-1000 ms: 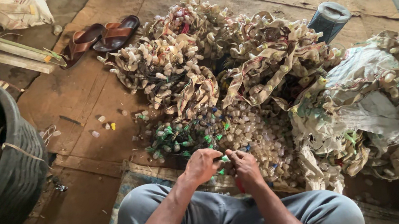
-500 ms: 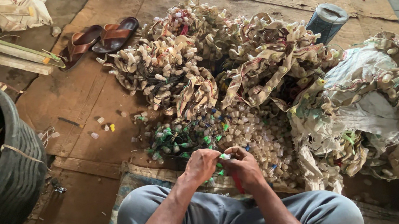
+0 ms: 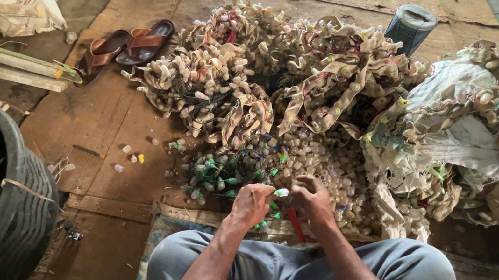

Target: The person sits on the floor and repeatedly inserts small plastic light bulbs into sockets on a wire string using pliers. They handle the bulbs and sockets one at a time, cutting or adjusting wires as needed, and place the assembled sections on the floor.

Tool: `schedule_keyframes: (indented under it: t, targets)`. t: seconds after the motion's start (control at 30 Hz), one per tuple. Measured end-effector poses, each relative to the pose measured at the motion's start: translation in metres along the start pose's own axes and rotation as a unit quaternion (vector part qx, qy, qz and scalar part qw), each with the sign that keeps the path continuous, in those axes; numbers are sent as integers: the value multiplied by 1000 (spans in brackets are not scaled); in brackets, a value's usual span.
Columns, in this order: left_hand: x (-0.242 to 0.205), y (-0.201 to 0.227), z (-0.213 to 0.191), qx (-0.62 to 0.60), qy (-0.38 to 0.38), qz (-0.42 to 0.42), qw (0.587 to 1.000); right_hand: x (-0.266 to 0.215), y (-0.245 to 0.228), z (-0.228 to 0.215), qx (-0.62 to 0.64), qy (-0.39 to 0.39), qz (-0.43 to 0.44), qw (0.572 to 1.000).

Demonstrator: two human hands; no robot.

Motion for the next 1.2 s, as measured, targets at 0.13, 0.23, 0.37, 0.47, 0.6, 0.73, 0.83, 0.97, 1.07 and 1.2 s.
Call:
schedule_keyframes:
  t: [0.13,0.23,0.37,0.47,0.6,0.73,0.83,0.97,1.07,1.2]
  targets:
    - [1,0,0,5,1,17,1000,-4,5,5,-34,-92,14,995]
    - [-2,-2,-1,-4,15,4,1000,-3,-2,-1,51,-55,-67,995]
    - [1,-3,4,-8,3,-17,1000,0,-13,-3,24,55,-134,989]
    - [-2,-5,7,-15,15,-14,1000,-10,-11,7,-108,-1,-114,988]
    - [-4,-10,9,-5,3,-28,1000,-23,-10,17,-137,-43,-31,989]
    - [-4,-14,12,-10,-17,-35,999,-25,-16,19,-72,-56,-19,996]
    - [-2,-16,14,-20,-23,-33,999,-25,-16,22,-63,-106,-24,992]
    - [-5,-19,16,5,-51,-18,999,-28,-5,24,-22,-106,-20,994]
    - [-2,-22,20,-17,-51,-47,997,-23,-1,24,29,-83,5,996]
    - [-2,-23,20,-30,-45,-59,997,-19,3,20,-2,-75,15,997]
Point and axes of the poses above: each hand's wrist, its own x-axis towards the middle knuckle, its own z-axis out of the palm, y = z × x, the point moved 2 cm from there along x, towards the middle knuckle, and after that the axes turned 8 degrees about y, right-handed, at the moved point
